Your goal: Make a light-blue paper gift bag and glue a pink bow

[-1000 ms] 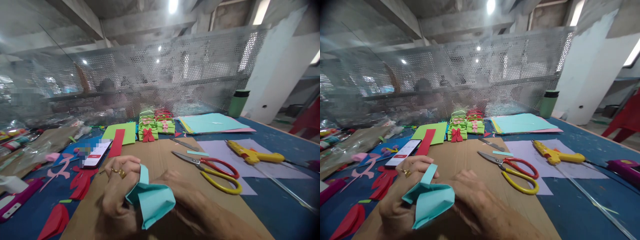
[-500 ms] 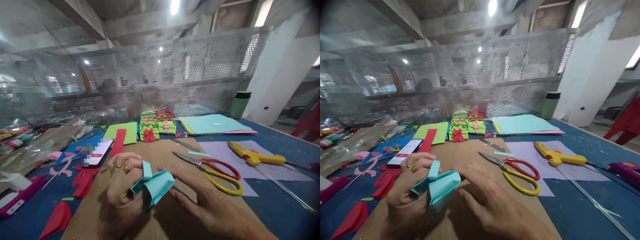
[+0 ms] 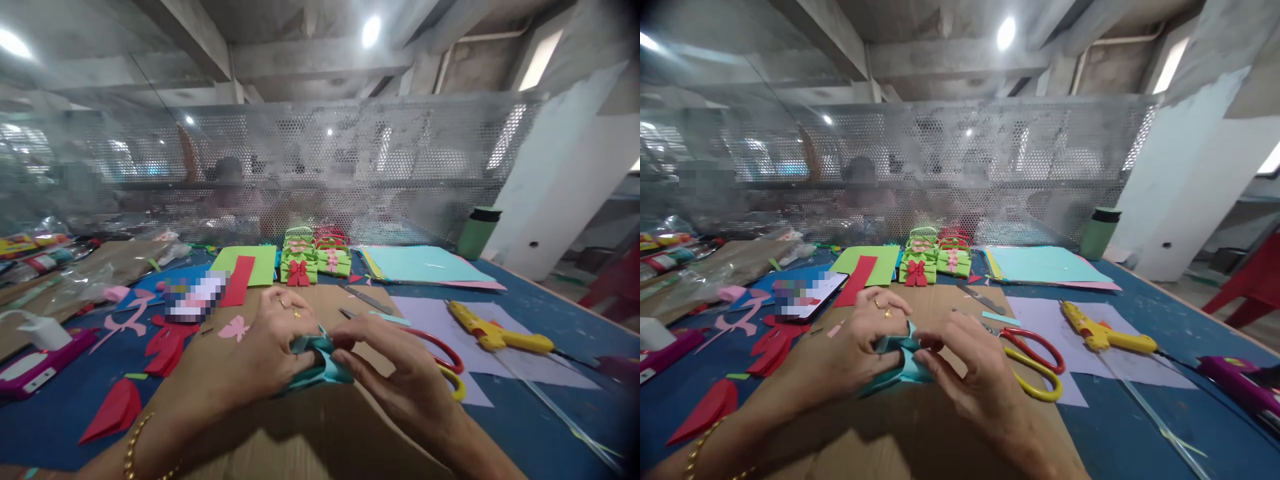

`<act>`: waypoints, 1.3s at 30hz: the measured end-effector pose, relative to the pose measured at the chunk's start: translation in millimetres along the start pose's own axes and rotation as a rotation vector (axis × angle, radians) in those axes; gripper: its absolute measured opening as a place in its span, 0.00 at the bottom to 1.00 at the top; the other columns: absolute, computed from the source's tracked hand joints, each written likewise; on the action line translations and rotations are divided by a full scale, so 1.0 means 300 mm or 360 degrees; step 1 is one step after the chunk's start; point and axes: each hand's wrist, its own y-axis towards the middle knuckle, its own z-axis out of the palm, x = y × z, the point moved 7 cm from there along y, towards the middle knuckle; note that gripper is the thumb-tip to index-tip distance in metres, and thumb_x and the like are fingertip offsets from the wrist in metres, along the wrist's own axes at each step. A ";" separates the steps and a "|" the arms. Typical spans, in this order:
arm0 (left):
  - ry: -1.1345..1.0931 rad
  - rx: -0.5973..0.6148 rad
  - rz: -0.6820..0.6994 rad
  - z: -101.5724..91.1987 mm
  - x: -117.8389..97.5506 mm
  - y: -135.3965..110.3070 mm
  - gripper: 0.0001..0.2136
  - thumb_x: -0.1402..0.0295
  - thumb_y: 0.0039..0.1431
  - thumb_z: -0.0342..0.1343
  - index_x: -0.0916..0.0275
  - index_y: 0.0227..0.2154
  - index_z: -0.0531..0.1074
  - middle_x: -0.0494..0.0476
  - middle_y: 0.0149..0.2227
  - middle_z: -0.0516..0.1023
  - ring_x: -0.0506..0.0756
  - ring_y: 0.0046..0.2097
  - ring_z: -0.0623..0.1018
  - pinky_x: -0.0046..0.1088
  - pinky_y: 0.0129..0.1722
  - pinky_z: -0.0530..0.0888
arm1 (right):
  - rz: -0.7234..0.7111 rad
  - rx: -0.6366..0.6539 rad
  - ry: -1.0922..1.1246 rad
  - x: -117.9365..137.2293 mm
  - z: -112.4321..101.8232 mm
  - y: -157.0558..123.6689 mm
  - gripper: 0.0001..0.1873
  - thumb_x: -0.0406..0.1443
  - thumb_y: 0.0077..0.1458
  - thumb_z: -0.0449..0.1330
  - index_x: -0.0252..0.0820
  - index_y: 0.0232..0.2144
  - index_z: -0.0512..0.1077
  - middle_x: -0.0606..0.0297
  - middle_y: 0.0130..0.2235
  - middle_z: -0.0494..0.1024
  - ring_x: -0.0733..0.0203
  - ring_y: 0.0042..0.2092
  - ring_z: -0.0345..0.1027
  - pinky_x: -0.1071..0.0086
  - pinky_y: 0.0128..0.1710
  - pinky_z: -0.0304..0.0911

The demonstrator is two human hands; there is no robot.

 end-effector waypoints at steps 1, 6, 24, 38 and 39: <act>0.0005 0.0047 -0.0001 0.006 0.001 0.012 0.10 0.80 0.51 0.59 0.59 0.22 0.70 0.45 0.26 0.76 0.56 0.43 0.77 0.41 0.51 0.66 | 0.0019 0.0032 -0.0001 -0.007 0.001 0.002 0.05 0.32 0.63 0.60 0.41 0.40 0.77 0.64 0.34 0.81 0.61 0.36 0.73 0.67 0.35 0.69; 0.0162 0.0267 -0.0040 0.028 -0.001 0.051 0.10 0.81 0.47 0.58 0.60 0.19 0.68 0.48 0.34 0.80 0.56 0.43 0.77 0.41 0.51 0.68 | 0.0180 0.0217 0.0212 -0.057 0.001 0.019 0.09 0.30 0.63 0.57 0.41 0.42 0.77 0.64 0.35 0.81 0.64 0.35 0.73 0.70 0.34 0.68; -0.0133 0.0516 -0.0231 0.107 -0.005 0.151 0.06 0.70 0.59 0.59 0.52 0.32 0.80 0.52 0.42 0.81 0.60 0.53 0.73 0.45 0.57 0.63 | 0.0204 0.0218 0.0415 -0.148 -0.123 -0.027 0.08 0.31 0.65 0.55 0.42 0.39 0.74 0.68 0.30 0.77 0.66 0.31 0.71 0.72 0.32 0.65; -0.0190 -0.0258 -0.0268 0.145 0.113 0.104 0.05 0.71 0.58 0.59 0.56 0.29 0.78 0.54 0.36 0.83 0.62 0.48 0.79 0.53 0.55 0.64 | 0.0382 0.0175 -0.0893 -0.356 -0.248 -0.143 0.15 0.33 0.66 0.50 0.42 0.28 0.72 0.64 0.29 0.76 0.62 0.29 0.69 0.69 0.29 0.56; -0.0255 -0.0289 -0.0319 0.137 0.130 0.095 0.05 0.71 0.57 0.59 0.56 0.30 0.79 0.55 0.36 0.83 0.62 0.47 0.79 0.52 0.54 0.66 | 0.0384 0.0228 -0.0940 -0.375 -0.227 -0.153 0.16 0.33 0.66 0.51 0.42 0.27 0.72 0.63 0.29 0.75 0.61 0.29 0.69 0.69 0.28 0.54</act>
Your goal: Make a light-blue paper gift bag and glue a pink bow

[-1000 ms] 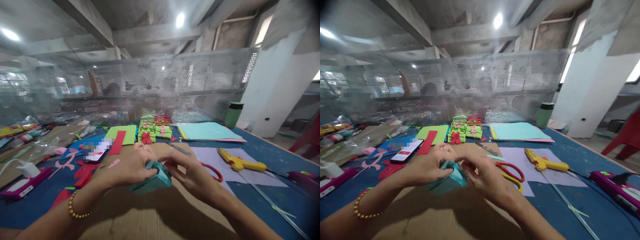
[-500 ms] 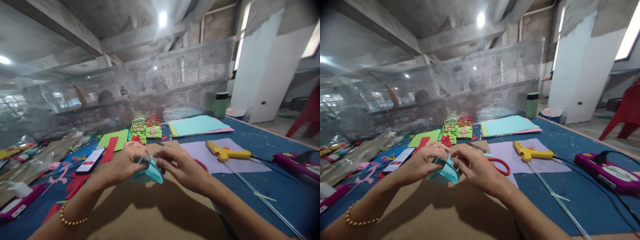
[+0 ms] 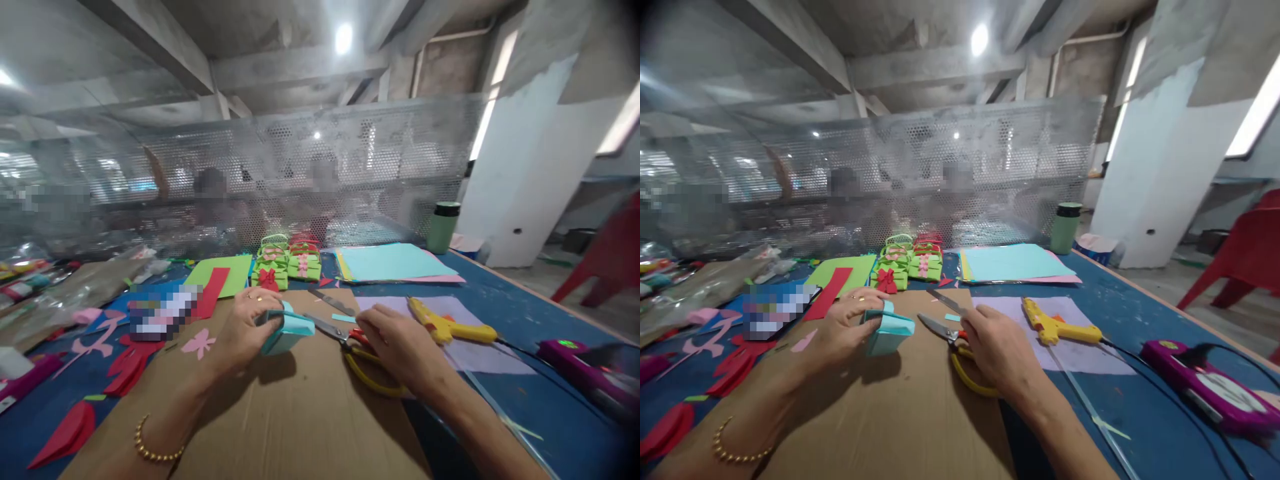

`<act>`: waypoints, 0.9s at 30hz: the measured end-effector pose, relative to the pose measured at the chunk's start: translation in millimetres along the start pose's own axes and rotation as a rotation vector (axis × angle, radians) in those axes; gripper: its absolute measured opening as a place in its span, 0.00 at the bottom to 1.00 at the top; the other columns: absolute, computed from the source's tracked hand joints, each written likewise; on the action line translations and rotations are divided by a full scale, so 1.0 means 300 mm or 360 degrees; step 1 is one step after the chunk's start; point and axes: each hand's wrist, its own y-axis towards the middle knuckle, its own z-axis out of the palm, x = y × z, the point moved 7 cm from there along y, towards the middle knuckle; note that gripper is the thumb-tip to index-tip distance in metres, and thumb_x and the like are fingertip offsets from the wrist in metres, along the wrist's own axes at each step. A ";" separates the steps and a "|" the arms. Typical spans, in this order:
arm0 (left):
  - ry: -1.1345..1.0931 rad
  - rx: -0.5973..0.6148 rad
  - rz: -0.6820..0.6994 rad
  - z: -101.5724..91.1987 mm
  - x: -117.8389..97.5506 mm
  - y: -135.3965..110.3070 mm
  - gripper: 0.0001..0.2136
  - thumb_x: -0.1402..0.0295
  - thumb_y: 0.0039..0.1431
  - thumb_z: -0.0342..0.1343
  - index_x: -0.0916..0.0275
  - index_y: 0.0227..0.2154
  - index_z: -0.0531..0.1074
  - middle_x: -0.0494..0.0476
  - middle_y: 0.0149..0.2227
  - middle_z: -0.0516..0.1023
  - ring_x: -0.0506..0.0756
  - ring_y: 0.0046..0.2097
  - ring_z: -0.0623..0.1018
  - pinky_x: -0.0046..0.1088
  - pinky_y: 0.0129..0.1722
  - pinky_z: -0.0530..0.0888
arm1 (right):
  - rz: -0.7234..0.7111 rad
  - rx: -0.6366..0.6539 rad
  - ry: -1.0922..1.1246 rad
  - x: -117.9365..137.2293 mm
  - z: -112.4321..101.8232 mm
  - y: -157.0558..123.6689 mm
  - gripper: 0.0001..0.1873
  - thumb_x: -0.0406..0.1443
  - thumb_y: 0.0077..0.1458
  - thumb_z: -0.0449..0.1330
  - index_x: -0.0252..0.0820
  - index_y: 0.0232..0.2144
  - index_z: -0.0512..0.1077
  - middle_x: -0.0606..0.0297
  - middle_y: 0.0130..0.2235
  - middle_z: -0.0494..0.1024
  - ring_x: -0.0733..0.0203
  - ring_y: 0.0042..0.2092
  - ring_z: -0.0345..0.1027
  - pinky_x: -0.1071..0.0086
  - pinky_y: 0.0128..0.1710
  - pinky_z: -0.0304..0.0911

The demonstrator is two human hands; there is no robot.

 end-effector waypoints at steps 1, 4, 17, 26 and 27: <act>-0.0061 -0.0026 -0.0044 -0.012 0.014 -0.001 0.04 0.70 0.57 0.60 0.56 0.30 0.79 0.56 0.37 0.83 0.62 0.47 0.79 0.52 0.54 0.68 | -0.0018 0.0029 -0.0032 -0.004 0.025 -0.001 0.16 0.34 0.65 0.51 0.42 0.27 0.72 0.63 0.29 0.75 0.60 0.28 0.69 0.69 0.28 0.54; -0.0172 -0.0097 -0.0116 -0.039 0.040 0.001 0.04 0.70 0.55 0.61 0.56 0.29 0.80 0.58 0.38 0.83 0.63 0.47 0.79 0.51 0.53 0.69 | -0.0073 -0.0023 -0.0042 -0.024 0.047 0.007 0.16 0.34 0.66 0.51 0.43 0.27 0.73 0.63 0.29 0.74 0.59 0.30 0.69 0.68 0.29 0.54; -0.0225 -0.0156 -0.0014 -0.023 -0.014 -0.012 0.05 0.71 0.57 0.59 0.58 0.29 0.79 0.57 0.38 0.83 0.63 0.49 0.79 0.51 0.55 0.64 | -0.0043 -0.0342 0.0309 0.010 -0.004 0.009 0.12 0.33 0.66 0.53 0.42 0.32 0.73 0.65 0.28 0.73 0.62 0.29 0.67 0.70 0.30 0.60; -0.0125 -0.0211 0.0205 -0.020 -0.044 -0.022 0.06 0.71 0.57 0.59 0.53 0.29 0.78 0.52 0.34 0.83 0.64 0.48 0.79 0.49 0.52 0.67 | 0.0015 -0.0303 0.0565 0.075 -0.092 -0.075 0.11 0.32 0.67 0.53 0.42 0.36 0.75 0.62 0.31 0.76 0.61 0.32 0.70 0.69 0.32 0.64; -0.0135 -0.0241 0.0242 -0.021 -0.043 -0.027 0.06 0.71 0.56 0.60 0.52 0.31 0.79 0.52 0.34 0.83 0.64 0.48 0.79 0.48 0.51 0.68 | 0.0026 -0.0261 0.0581 0.075 -0.111 -0.105 0.11 0.32 0.67 0.52 0.43 0.37 0.76 0.62 0.32 0.77 0.61 0.33 0.71 0.70 0.32 0.65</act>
